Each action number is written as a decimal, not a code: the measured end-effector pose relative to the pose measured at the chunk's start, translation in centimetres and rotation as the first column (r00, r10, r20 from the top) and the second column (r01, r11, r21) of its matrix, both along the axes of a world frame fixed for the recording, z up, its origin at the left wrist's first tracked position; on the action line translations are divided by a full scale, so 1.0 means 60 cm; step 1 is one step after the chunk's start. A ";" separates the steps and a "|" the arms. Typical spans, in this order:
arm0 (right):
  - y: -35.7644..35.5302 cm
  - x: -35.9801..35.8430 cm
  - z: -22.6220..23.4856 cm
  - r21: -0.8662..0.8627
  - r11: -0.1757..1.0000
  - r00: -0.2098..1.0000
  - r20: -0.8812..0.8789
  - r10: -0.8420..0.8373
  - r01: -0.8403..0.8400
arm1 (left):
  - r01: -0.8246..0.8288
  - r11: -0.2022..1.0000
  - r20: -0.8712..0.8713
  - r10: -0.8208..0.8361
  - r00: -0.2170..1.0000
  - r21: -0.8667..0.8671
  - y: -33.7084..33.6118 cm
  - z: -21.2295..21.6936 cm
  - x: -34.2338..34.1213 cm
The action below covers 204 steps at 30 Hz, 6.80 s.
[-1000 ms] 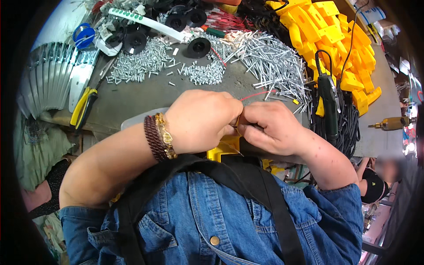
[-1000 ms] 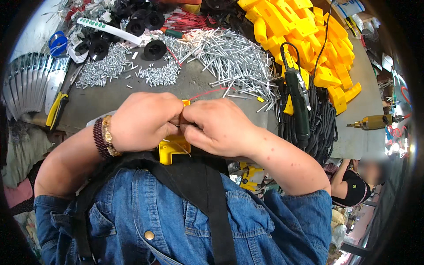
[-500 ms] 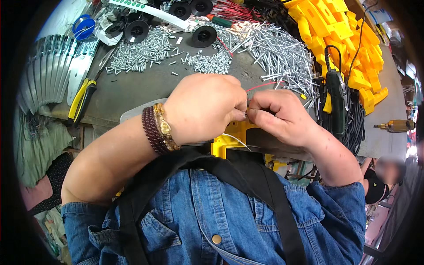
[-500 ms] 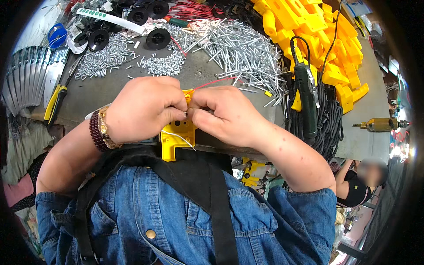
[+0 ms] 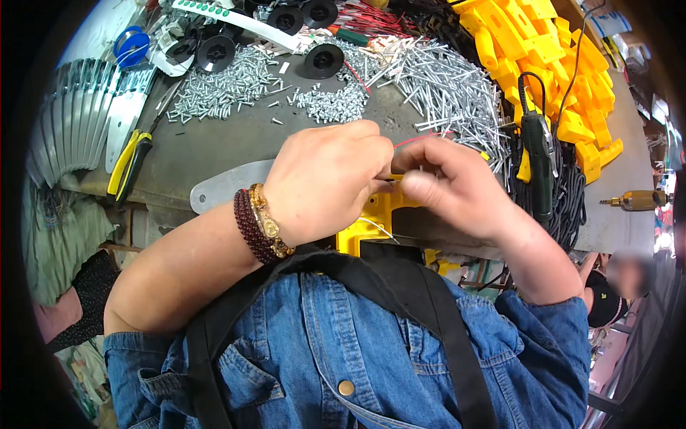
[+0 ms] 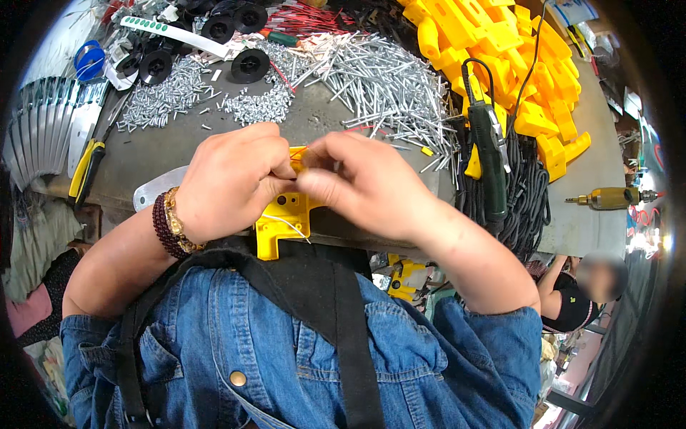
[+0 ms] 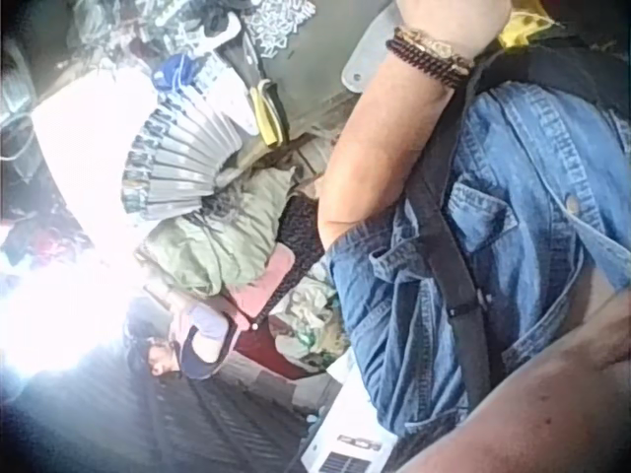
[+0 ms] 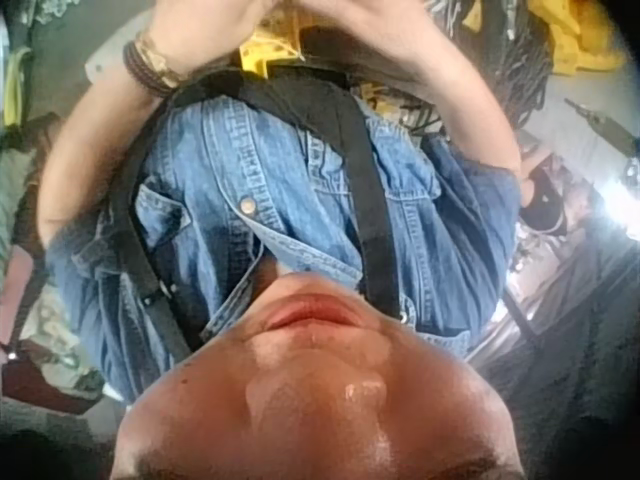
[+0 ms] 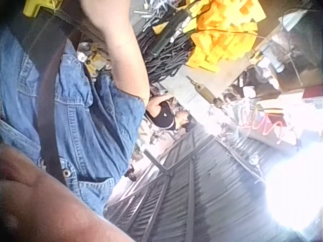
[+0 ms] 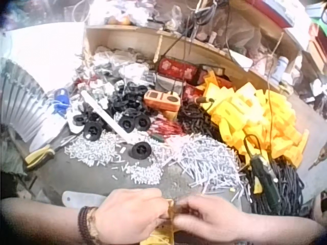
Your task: The person assembles an electric tool by placing internal electrical components into a yellow casing, fastening the housing shut with screws using a powered screwdriver, and attaching a dial knob. The person then sets the assembled tool aside and begins positioning wiring into another casing.
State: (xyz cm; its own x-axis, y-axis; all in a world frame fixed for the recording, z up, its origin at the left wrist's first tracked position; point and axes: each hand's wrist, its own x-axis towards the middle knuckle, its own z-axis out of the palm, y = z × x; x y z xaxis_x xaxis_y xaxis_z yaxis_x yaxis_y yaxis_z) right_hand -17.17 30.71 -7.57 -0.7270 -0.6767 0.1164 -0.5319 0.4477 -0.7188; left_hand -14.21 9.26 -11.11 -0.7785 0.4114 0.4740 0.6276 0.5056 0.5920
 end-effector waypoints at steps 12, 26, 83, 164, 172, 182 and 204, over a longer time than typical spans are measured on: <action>0.001 -0.006 0.004 0.113 0.976 0.982 -0.014 0.189 -0.187 | 0.065 0.994 0.101 -0.057 0.993 -0.084 -0.001 0.012 -0.001; -0.040 -0.223 -0.034 0.487 0.834 0.814 -0.575 0.084 0.258 | -0.107 0.982 0.005 0.108 0.994 0.153 -0.006 -0.024 0.006; -0.072 -0.034 0.011 -0.084 0.995 0.997 0.070 -0.038 0.044 | -0.160 0.975 -0.023 0.165 0.986 0.155 -0.058 -0.028 0.000; -0.032 -0.021 -0.041 0.072 0.984 0.720 -0.691 -0.070 0.164 | -0.420 0.908 0.014 0.420 0.907 0.005 -0.093 -0.017 -0.025; -0.059 -0.011 -0.030 -0.019 0.967 0.662 -0.726 -0.189 0.255 | -0.493 0.866 0.255 0.460 0.851 0.082 -0.096 -0.031 -0.023; -0.058 -0.017 -0.050 0.088 0.976 0.752 -0.652 -0.093 0.197 | -0.344 0.939 -0.252 0.331 0.909 -0.006 -0.104 -0.008 0.037; -0.044 0.018 -0.041 0.034 0.997 0.554 -0.830 0.070 -0.074 | -0.005 0.989 -0.108 -0.011 0.994 -0.145 -0.073 0.004 0.015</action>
